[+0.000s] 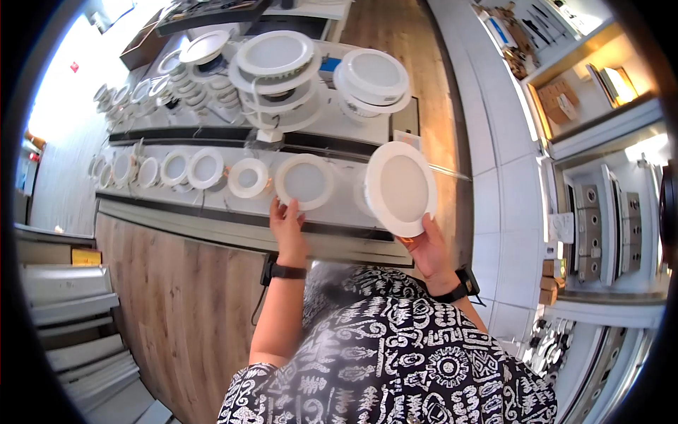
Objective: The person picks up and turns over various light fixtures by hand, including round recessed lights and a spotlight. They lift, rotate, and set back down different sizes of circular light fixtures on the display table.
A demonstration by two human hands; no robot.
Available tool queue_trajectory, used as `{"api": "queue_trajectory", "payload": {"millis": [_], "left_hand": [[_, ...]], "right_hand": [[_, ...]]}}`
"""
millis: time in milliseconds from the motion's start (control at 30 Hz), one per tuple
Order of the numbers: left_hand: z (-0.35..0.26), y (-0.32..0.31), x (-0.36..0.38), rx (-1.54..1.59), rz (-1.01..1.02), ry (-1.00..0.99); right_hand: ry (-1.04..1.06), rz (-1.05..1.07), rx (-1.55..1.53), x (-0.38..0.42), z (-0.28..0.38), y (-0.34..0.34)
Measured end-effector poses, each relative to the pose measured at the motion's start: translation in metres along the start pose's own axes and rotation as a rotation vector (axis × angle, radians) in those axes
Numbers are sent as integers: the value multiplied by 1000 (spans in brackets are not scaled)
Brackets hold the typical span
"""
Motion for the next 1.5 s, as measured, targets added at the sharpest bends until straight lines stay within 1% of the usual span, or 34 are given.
{"api": "queue_trajectory", "payload": {"millis": [67, 100, 200, 233, 300, 333, 400, 433, 533, 600, 667, 767, 800, 833, 867, 933, 967, 1000, 1033, 1067, 1100, 1133, 1233, 1300, 1400, 1500], "left_hand": [[0, -4, -4, 2, 17, -22], [0, -5, -4, 47, 28, -3], [-6, -9, 0, 57, 66, -23], [-9, -9, 4, 45, 51, -24], [-4, -3, 8, 75, 17, 41], [-3, -2, 10, 91, 6, 71], [-8, 0, 19, 106, 61, 36], [-11, 1, 27, 115, 82, 16], [-15, 9, 61, 198, 140, 68], [-8, 24, 82, 348, 165, 190], [-11, 32, 108, 514, 203, 223], [-8, 55, 137, 640, 122, 299], [-12, 59, 147, 644, 86, 286], [-22, 57, 161, 648, 47, 275], [-29, 58, 172, 649, 11, 266], [-27, 83, 181, 720, -5, 247], [-31, 88, 186, 745, -15, 234], [-33, 95, 190, 772, -20, 225], [-39, 99, 193, 887, 146, 283], [-43, 109, 196, 924, 191, 271], [-54, 116, 198, 846, 63, 157], [-65, 123, 201, 765, -61, 44], [-93, 126, 194, 856, 22, -18], [-115, 120, 188, 912, 75, -36], [-139, 119, 167, 860, 89, -81], [-147, 122, 130, 913, 161, 40]], "right_hand": [[16, -53, 20, 6, -2, 3], [27, -69, 20, 10, -1, 1], [22, -65, 54, 17, -5, 14], [-34, -39, -51, 18, -10, 19], [-139, 16, -267, 22, -17, 24], [-210, 95, -471, 23, -20, 17], [-356, 260, -874, 27, -20, -1], [-385, 304, -947, 29, -19, -5], [-456, 537, -1100, 30, -6, -27], [-513, 503, -1078, 24, -10, -25], [-550, 462, -1050, 17, -20, -21], [-515, 426, -820, 8, -36, -30], [-498, 413, -742, 4, -42, -32], [-540, 318, -682, -1, -54, -29], [-563, 320, -690, -3, -59, -33], [-597, 317, -706, -2, -66, -50], [-603, 297, -687, -2, -72, -52], [-598, 332, -632, -4, -77, -55], [-589, 363, -575, -8, -83, -56], [-578, 392, -516, -10, -88, -58], [-499, 395, -384, -13, -91, -60], [-465, 367, -285, -15, -95, -62], [-359, 284, -26, -17, -103, -68], [-338, 217, 33, -23, -122, -55], [-323, 168, 49, -22, -134, -53], [-278, 89, 60, -27, -144, -54]]}}
Point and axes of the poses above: each hand's wrist, its own x-axis away from the middle knuckle, its own y-axis out of the back of the hand, z = x × y, the point moved 7 cm from there along -x, towards the middle knuckle
